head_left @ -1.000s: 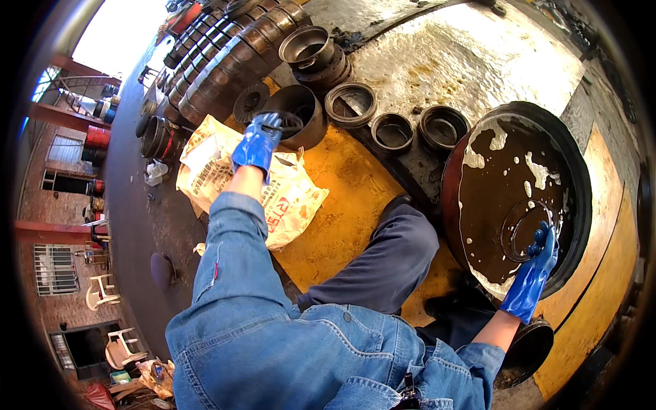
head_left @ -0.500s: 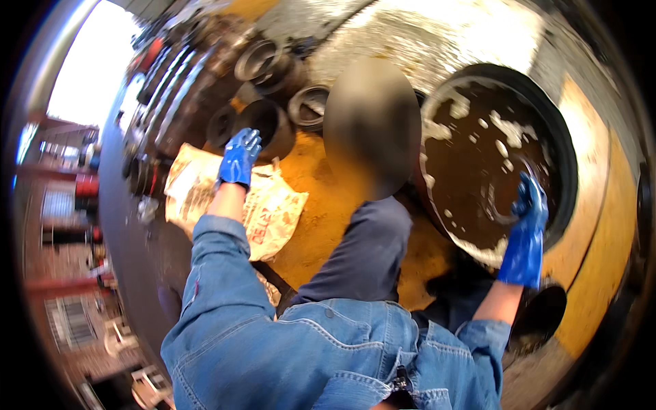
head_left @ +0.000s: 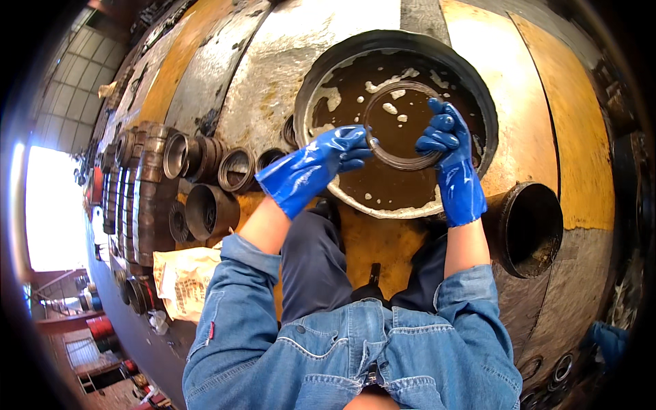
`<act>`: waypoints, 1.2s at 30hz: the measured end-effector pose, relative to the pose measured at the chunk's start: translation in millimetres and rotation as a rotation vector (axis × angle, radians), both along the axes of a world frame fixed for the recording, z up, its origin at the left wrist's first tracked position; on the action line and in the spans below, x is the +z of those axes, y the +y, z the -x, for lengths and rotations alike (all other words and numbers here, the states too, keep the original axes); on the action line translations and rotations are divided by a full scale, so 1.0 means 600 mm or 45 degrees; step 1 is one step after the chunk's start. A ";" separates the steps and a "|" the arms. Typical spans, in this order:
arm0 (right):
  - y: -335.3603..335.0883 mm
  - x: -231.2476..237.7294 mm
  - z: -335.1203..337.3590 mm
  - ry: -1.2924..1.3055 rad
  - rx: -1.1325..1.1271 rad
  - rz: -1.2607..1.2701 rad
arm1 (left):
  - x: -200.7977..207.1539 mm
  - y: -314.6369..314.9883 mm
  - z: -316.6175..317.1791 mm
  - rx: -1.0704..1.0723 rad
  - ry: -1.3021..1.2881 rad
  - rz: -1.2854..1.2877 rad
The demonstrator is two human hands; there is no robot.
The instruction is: The person cleans black metal rings in a basin of dark liquid using a brush and moves them into a bucket.
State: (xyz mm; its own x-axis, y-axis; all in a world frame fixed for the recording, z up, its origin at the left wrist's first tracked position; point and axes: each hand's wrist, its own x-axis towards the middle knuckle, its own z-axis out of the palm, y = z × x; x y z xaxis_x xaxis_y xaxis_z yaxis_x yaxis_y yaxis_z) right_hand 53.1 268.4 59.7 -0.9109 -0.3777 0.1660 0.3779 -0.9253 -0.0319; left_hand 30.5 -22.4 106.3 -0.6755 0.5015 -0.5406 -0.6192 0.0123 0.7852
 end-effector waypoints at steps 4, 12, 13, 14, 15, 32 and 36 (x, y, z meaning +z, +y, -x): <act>0.009 -0.008 0.003 -0.035 0.009 0.038 | 0.015 0.054 -0.013 0.036 0.016 -0.160; -0.028 0.013 0.014 -0.276 -0.101 -0.464 | 0.047 0.024 -0.013 0.099 0.132 0.004; -0.040 0.023 0.015 -0.391 -0.173 -0.727 | 0.047 0.010 -0.009 0.108 0.196 0.002; -0.066 0.032 0.014 -0.499 -0.223 -0.995 | 0.042 -0.014 -0.006 0.136 0.252 0.005; -0.083 0.044 0.016 -0.415 -0.291 -1.129 | 0.051 -0.032 0.004 0.130 0.319 0.029; -0.127 -0.036 -0.004 -0.351 -0.089 -1.465 | -0.146 -0.609 -0.075 1.119 -0.313 -0.019; -0.129 -0.024 -0.013 -0.445 -0.027 -1.480 | -0.247 -0.618 -0.078 1.440 -0.499 -0.182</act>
